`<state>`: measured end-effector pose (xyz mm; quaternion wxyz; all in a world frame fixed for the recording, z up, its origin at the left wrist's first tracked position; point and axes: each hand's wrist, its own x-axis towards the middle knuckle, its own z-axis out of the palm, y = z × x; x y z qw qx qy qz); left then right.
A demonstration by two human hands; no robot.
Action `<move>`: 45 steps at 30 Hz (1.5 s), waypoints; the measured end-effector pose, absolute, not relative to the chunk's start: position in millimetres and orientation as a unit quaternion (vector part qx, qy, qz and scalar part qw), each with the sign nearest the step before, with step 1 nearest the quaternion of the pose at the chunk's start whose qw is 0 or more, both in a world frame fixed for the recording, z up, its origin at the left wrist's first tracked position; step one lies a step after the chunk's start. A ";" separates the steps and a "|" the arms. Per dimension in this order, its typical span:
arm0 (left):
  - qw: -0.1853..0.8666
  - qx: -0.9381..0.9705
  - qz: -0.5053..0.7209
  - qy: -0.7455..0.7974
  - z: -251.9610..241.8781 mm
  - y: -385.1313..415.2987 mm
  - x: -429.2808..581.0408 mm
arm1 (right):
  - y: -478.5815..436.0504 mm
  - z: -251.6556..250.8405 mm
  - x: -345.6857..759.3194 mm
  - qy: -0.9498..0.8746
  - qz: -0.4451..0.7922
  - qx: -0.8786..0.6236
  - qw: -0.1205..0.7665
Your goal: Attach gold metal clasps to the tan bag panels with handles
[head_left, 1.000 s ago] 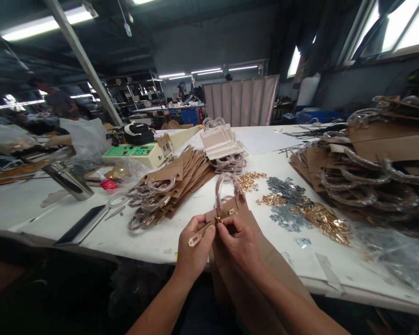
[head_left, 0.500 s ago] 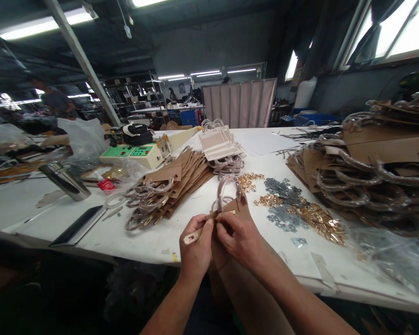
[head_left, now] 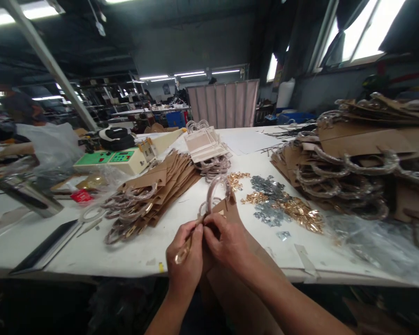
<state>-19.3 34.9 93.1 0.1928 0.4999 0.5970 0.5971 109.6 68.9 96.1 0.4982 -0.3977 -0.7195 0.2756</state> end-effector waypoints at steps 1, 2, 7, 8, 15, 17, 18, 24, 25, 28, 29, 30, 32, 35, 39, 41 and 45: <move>0.198 0.490 0.596 0.604 93.9 35.4 -20.1 | 69.1 94.5 109.4 -0.702 0.299 -0.388 0.516; 0.204 0.476 0.593 0.616 93.9 36.5 -21.3 | 70.2 92.4 108.5 -0.684 0.323 -0.380 0.534; 0.267 0.415 0.598 0.632 82.7 51.5 -29.0 | 86.0 80.0 97.7 -0.606 0.389 -0.392 0.573; 0.293 0.401 0.606 0.622 79.2 55.5 -30.2 | 88.0 78.4 95.8 -0.601 0.396 -0.394 0.571; 0.415 0.302 0.591 0.622 52.7 81.5 -45.8 | 96.7 61.9 155.2 -0.712 0.233 -0.472 0.465; 0.425 0.328 0.535 0.652 45.6 84.0 -51.9 | 109.1 49.9 205.8 -0.718 0.117 -0.587 0.355; 0.420 0.351 0.507 0.666 42.5 84.4 -54.8 | 116.4 43.2 234.4 -0.705 0.097 -0.622 0.326; 0.379 0.459 0.395 0.700 25.6 85.2 -71.6 | 147.2 10.2 371.1 -0.647 0.030 -0.737 0.193; 0.385 0.468 0.381 0.699 22.8 85.9 -74.4 | 150.5 7.2 380.5 -0.648 0.026 -0.741 0.174; 0.391 0.472 0.376 0.695 15.1 87.5 -81.5 | 160.8 2.1 388.8 -0.658 0.017 -0.741 0.135; 0.386 0.471 0.384 0.694 12.7 87.6 -83.5 | 163.8 1.3 387.7 -0.661 0.013 -0.739 0.129; 0.382 0.471 0.389 0.694 10.4 87.5 -85.5 | 166.2 0.6 386.0 -0.664 0.009 -0.737 0.126; 0.363 0.475 0.394 0.698 7.0 86.4 -89.3 | 167.5 -1.2 382.9 -0.670 0.001 -0.731 0.129; 0.313 0.488 0.389 0.716 8.6 82.1 -93.3 | 160.0 -6.1 382.4 -0.682 0.003 -0.716 0.152; 0.215 0.499 0.410 0.733 30.3 68.5 -87.9 | 142.9 -12.7 388.3 -0.689 0.031 -0.691 0.215; 0.184 0.503 0.437 0.722 45.7 58.9 -79.7 | 136.1 -12.2 390.8 -0.686 0.055 -0.677 0.259; 0.160 0.552 0.477 0.665 67.5 41.7 -55.2 | 124.2 0.7 378.7 -0.652 0.101 -0.660 0.359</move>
